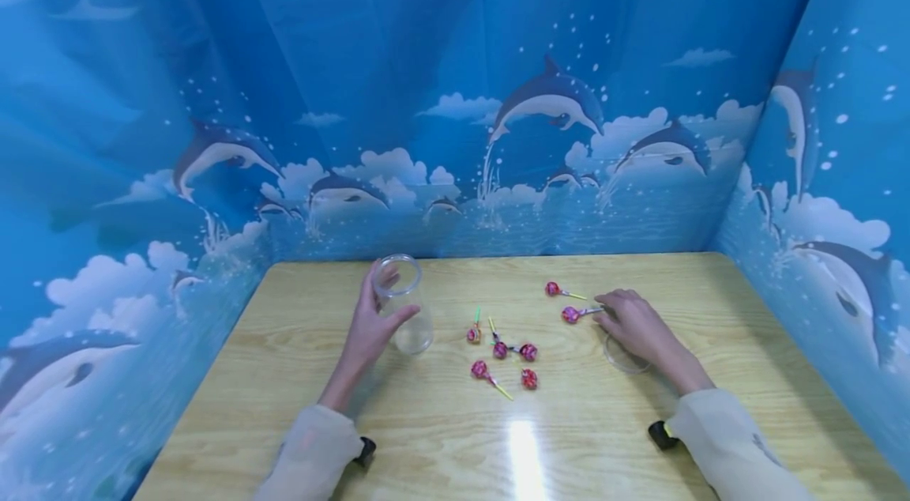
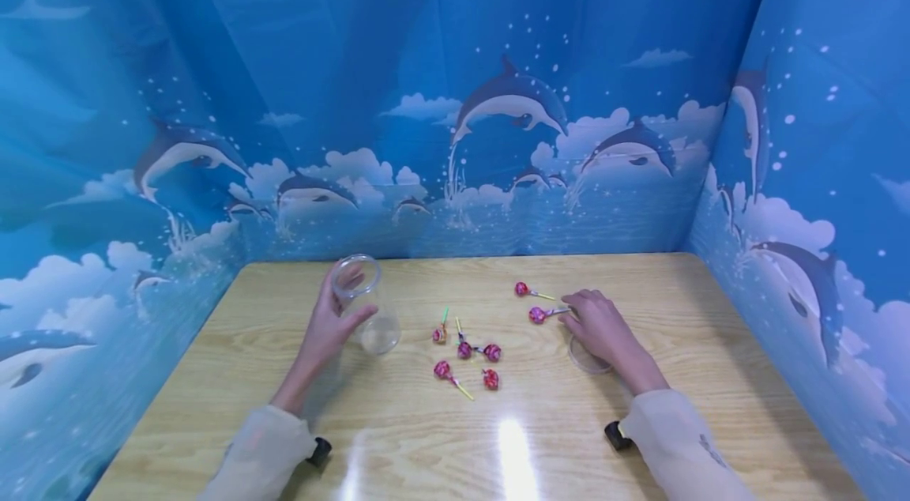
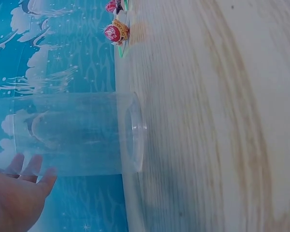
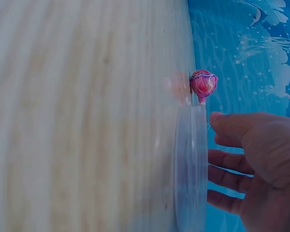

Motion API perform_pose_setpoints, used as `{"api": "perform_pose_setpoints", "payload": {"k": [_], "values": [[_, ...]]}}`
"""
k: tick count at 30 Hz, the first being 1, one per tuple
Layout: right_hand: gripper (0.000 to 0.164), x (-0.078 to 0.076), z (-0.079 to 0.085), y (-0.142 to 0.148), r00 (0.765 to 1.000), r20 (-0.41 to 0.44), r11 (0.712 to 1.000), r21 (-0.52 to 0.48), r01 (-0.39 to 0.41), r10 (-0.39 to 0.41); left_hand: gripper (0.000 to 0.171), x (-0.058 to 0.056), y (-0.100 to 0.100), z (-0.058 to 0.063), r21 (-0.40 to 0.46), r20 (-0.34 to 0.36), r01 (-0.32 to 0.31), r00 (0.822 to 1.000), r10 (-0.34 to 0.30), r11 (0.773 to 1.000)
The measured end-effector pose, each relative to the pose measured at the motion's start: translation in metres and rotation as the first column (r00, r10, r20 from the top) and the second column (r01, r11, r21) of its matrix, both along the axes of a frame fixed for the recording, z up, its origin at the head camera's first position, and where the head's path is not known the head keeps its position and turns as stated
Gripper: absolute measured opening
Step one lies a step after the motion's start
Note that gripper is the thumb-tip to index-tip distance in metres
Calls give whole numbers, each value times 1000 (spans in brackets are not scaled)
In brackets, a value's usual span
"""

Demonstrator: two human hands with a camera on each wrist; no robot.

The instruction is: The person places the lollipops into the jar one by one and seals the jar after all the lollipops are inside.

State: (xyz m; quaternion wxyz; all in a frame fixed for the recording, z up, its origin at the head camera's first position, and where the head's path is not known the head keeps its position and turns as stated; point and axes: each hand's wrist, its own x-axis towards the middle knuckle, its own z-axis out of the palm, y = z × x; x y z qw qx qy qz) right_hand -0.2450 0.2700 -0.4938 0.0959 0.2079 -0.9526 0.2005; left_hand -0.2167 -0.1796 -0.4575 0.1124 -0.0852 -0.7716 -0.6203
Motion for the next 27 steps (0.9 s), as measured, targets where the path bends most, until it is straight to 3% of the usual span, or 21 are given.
{"api": "perform_pose_setpoints", "payload": {"k": [6, 20, 27], "values": [[30, -4, 0, -6, 1000, 22, 1000, 17, 6, -6, 87, -1, 2, -3, 22, -46, -4, 999, 5, 1000], [9, -12, 0, -13, 990, 108, 995, 58, 86, -92, 80, 3, 10, -2, 40, -55, 11, 998, -8, 999], [5, -12, 0, -11, 989, 104, 993, 58, 103, -108, 80, 8, 15, -1, 23, -41, 24, 999, -23, 999]]}}
